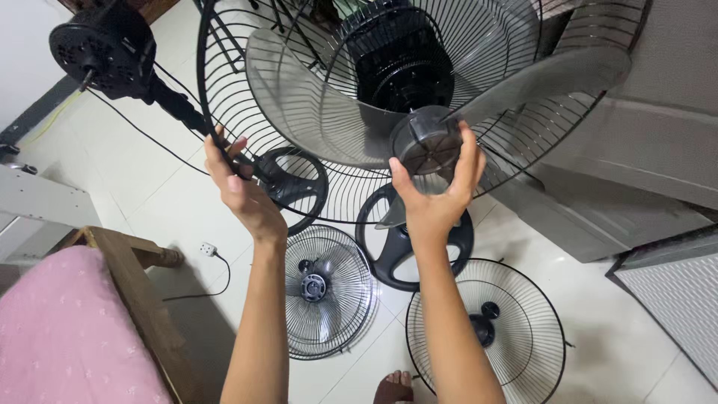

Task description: The person assembles a standing electric fan by attaching the front grille, inserting the fan blade onto the motor shaft, securing it with a nut, and then attaching the rear grille. The person handles the fan components by hand without tools.

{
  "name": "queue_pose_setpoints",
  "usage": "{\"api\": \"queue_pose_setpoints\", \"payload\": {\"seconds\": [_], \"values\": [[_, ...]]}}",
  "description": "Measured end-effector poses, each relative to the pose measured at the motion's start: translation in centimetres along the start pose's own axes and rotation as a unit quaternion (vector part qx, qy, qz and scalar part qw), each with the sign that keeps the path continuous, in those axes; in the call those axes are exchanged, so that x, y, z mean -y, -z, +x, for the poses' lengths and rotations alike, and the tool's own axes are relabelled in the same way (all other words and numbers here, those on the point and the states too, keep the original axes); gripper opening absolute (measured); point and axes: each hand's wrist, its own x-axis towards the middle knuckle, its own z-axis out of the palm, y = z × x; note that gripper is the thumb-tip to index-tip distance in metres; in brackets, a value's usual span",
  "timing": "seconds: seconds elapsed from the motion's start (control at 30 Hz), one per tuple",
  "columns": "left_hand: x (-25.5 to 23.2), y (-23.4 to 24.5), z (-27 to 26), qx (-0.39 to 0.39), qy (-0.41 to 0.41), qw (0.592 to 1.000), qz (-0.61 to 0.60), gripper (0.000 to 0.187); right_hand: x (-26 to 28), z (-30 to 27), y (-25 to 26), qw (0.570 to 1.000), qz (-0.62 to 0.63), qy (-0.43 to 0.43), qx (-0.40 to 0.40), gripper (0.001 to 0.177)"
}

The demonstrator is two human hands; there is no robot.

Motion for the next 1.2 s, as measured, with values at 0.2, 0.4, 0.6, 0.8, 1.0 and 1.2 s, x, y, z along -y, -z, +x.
{"api": "queue_pose_setpoints", "payload": {"seconds": [0.2, 0.4, 0.6, 0.8, 1.0, 1.2], "values": [[-1.0, -1.6, -0.6, 0.008, 0.025, 0.996, 0.083, 0.079, 0.0, 0.8, 1.1, 1.0, -0.013, -0.017, -0.004, 0.087], [0.4, -2.2, -3.8, -0.079, -0.233, 0.842, 0.48, 0.055, 0.2, 0.5, 1.0, 0.999, 0.035, -0.036, -0.013, 0.086], [2.4, -6.6, -8.4, 0.252, 0.083, 0.952, 0.154, 0.028, -1.8, -1.5, 1.6, 0.983, 0.163, -0.085, -0.025, 0.084], [2.7, -12.9, -6.7, 0.26, 0.475, 0.827, -0.153, 0.041, -3.9, -6.8, 6.1, 0.987, 0.149, -0.023, -0.053, 0.091], [2.0, -14.3, -6.3, 0.22, 0.506, 0.789, -0.27, 0.03, -2.6, -7.6, 10.4, 0.966, 0.166, -0.186, -0.073, 0.087], [2.2, -14.3, -6.9, 0.273, 0.466, 0.756, -0.371, 0.019, -0.1, -3.6, 11.4, 0.99, 0.103, -0.089, -0.037, 0.091]]}}
